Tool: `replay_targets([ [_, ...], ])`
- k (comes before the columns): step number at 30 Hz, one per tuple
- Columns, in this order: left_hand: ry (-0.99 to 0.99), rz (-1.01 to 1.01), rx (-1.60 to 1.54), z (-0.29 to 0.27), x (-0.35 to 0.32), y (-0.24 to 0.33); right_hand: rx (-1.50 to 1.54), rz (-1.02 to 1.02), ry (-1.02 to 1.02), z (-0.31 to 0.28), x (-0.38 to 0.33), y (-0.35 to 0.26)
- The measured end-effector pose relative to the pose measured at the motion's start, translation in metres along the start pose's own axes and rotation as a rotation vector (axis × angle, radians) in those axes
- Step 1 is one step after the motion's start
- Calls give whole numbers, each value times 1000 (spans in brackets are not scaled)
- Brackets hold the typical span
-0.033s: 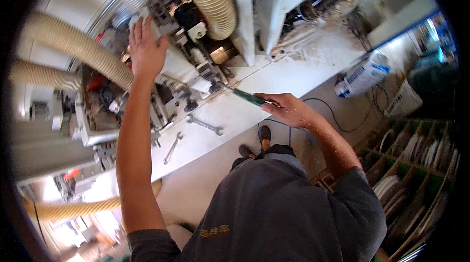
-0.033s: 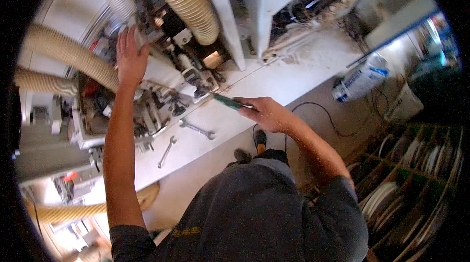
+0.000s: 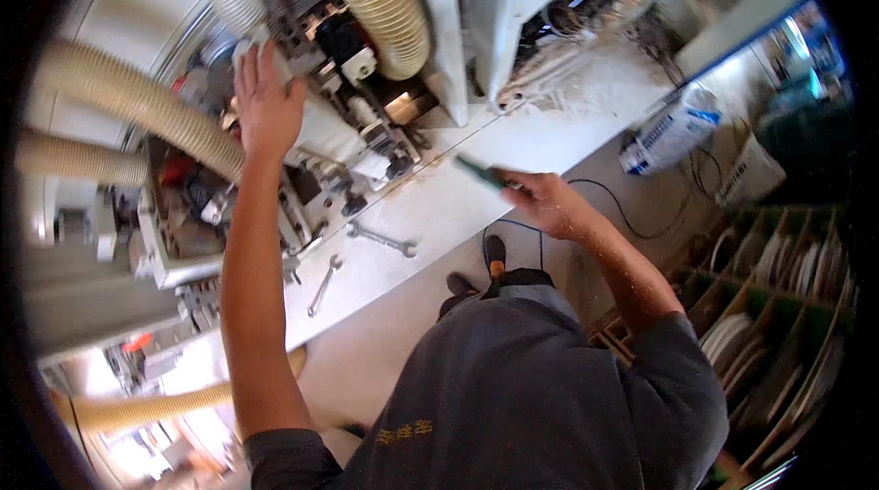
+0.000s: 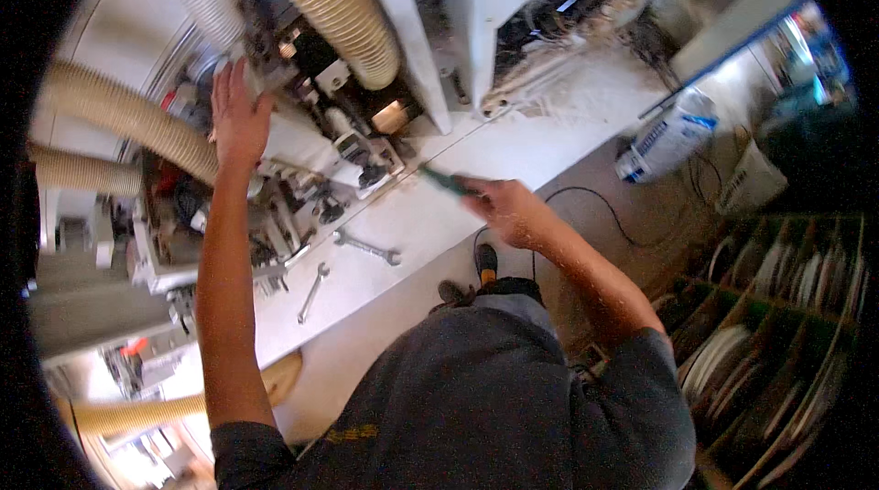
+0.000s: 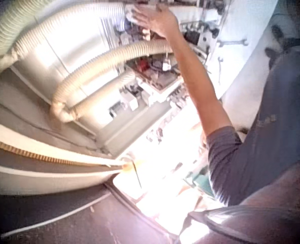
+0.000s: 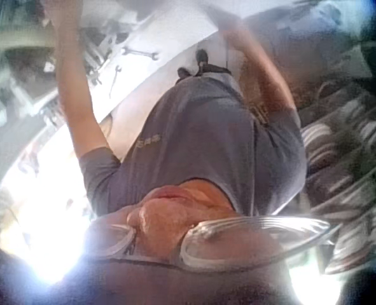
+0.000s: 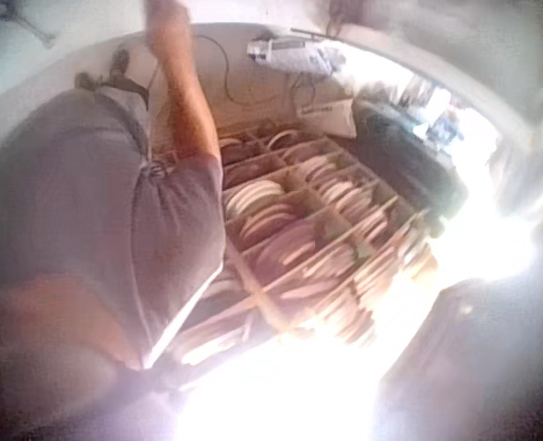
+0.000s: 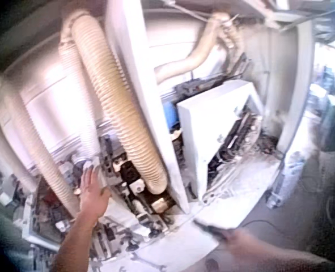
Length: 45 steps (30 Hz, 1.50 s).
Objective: The person uses a green air blow gun to clean dust and debris from the internal components of a large industrial machine. They systematically blow air into various crevices and then manually sweep the dislodged debris into a white collection bag.
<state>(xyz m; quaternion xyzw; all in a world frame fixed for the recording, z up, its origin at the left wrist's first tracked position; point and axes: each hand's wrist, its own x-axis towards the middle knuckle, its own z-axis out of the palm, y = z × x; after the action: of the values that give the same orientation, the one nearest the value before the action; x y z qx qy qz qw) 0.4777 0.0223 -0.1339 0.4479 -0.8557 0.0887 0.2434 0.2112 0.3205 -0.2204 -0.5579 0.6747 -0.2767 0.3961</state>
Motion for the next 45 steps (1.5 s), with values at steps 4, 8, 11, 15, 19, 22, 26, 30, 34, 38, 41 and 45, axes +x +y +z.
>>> replay_targets([
  [4, 78, 22, -29, 0, -4, -3, -26, 258, 259, -33, -18, 18],
  [8, 68, 16, -14, 10, 2, -6, 10, 124, 402, -23, 24, 54],
  [11, -29, -56, -108, 12, 7, -13, 49, 199, 330, -32, 52, 78],
  [15, -57, -67, -152, 22, 5, -59, 277, 313, 96, -60, 54, 156],
  [19, -90, -423, -177, 10, 1, -42, 392, 363, 118, -150, 85, 207],
  [22, -104, -431, -251, 8, 0, -41, 331, 439, 93, -191, 170, 221],
  [26, -101, -410, -312, 15, 13, -40, -206, 172, 365, -165, 320, 340],
  [30, -113, -507, -281, 1, 5, -17, -181, 530, 229, -163, 370, 301],
  [34, -107, -536, -291, -1, -11, -32, -239, 287, 411, -143, 393, 320],
  [38, -121, -577, -344, 4, -5, -40, -96, 322, 413, -135, 407, 341],
  [41, -112, -576, -357, 1, -8, -50, -23, 460, 441, -130, 415, 339],
  [45, -166, -554, -249, 0, -1, -41, -143, 572, 454, -117, 423, 347],
])
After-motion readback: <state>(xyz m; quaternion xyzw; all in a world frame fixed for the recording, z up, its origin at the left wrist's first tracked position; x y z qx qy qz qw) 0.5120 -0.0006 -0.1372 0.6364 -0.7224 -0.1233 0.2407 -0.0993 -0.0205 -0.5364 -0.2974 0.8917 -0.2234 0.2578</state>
